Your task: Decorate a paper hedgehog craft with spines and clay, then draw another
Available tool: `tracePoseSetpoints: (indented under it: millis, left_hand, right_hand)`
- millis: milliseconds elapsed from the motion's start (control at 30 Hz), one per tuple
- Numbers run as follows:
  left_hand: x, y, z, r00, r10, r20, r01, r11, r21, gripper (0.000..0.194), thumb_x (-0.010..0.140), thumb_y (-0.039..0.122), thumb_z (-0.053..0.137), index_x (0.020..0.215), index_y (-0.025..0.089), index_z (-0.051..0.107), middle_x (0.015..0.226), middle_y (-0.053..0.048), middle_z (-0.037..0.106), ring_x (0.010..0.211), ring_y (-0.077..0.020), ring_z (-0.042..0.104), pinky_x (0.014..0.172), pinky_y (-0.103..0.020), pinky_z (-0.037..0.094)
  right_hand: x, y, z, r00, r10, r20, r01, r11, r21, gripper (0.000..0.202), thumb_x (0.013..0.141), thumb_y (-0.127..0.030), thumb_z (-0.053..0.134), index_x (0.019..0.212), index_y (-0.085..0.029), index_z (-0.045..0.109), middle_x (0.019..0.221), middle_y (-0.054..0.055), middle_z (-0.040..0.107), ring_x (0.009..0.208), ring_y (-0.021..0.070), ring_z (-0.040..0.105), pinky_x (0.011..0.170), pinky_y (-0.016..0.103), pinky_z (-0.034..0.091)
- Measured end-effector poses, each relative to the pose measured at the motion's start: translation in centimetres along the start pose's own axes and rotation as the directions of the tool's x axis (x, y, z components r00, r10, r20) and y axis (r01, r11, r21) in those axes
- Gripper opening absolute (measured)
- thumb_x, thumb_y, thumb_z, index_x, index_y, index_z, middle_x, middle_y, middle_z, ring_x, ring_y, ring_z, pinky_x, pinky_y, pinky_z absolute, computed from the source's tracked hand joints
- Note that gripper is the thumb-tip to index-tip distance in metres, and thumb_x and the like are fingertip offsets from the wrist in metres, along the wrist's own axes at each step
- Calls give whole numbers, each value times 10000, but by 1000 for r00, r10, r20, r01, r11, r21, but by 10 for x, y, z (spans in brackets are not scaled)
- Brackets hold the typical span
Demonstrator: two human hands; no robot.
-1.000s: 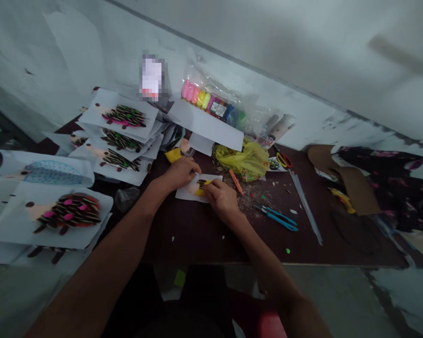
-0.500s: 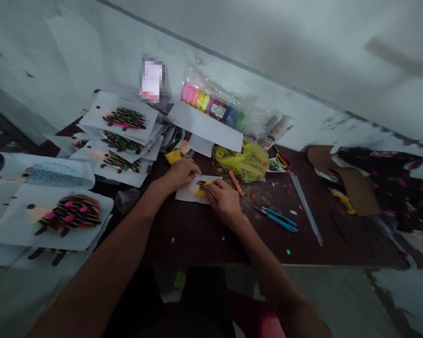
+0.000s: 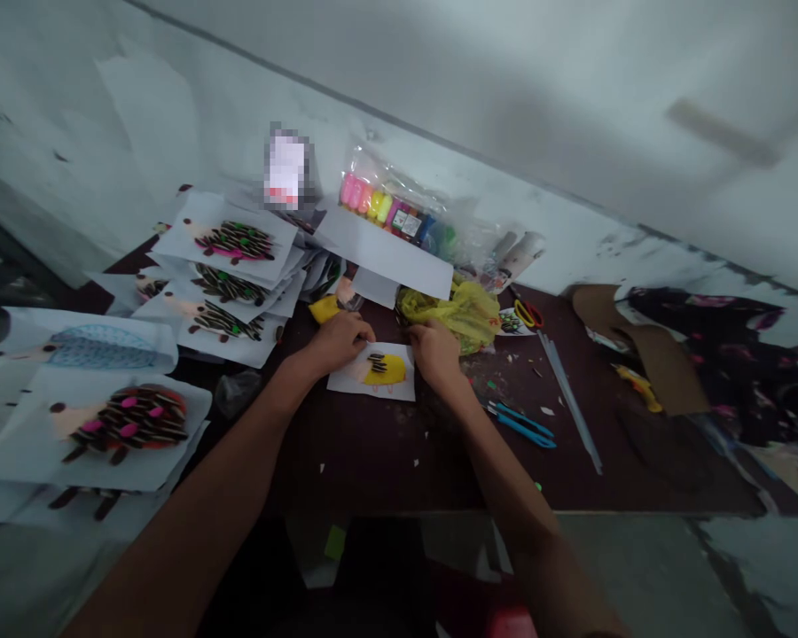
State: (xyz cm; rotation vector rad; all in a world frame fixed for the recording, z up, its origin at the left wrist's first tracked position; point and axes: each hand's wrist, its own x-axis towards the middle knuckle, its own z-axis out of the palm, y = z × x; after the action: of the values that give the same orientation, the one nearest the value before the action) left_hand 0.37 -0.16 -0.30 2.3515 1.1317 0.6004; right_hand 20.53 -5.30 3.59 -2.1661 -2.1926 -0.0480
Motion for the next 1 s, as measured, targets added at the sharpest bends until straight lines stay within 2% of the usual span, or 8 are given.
tracePoseSetpoints:
  millis: [200,500,667,800,900,1000]
  left_hand:
    - [2,1,5,1000,-11,-4,11,1000,25,215,810,91,579,844,204,759,908,-70,696,950,-241,624,895,-379,483]
    - [3,1,5,1000,20,-5,-20,997,71,202,820,100,571,840,203,743,878,-63,707,886,-221,629,838,-349,491]
    - [11,4,0,998,34,51,-40,991,127,210,824,86,568,824,197,746,844,-69,711,815,-208,637,786,-323,493]
    - [18,2,-2,998,26,56,-34,987,157,195,836,107,576,811,196,748,832,-75,708,813,-211,643,749,-307,485]
    - [21,0,-3,998,10,57,-18,989,148,203,834,100,578,815,203,752,850,-73,713,844,-221,648,761,-313,483]
    - [19,-1,-2,999,8,38,-12,993,117,211,826,89,578,820,208,752,860,-65,714,870,-221,646,794,-317,487]
  right_hand:
    - [12,-9,-1,999,23,36,-21,997,-76,305,1015,-274,478,1105,-202,760,1082,152,704,1009,260,661,781,314,477]
    - [11,-9,-5,999,-5,34,6,1000,-16,279,1025,-216,430,1131,-182,687,1138,157,690,1021,254,648,800,318,476]
    - [6,-10,-6,1000,-2,-7,3,992,123,282,1045,-235,401,1179,-187,644,1116,130,707,991,230,644,801,303,463]
    - [0,-12,-5,994,-67,-86,87,961,262,303,1007,-186,418,1192,-214,656,1089,86,712,947,213,652,793,294,468]
    - [-3,-11,-3,986,-90,-137,139,903,407,300,941,-129,458,1100,-200,703,1051,74,731,940,200,668,839,292,489]
    - [-6,-7,0,982,-69,-175,160,800,578,317,905,-105,473,1097,-178,715,1046,73,753,945,181,683,867,284,507]
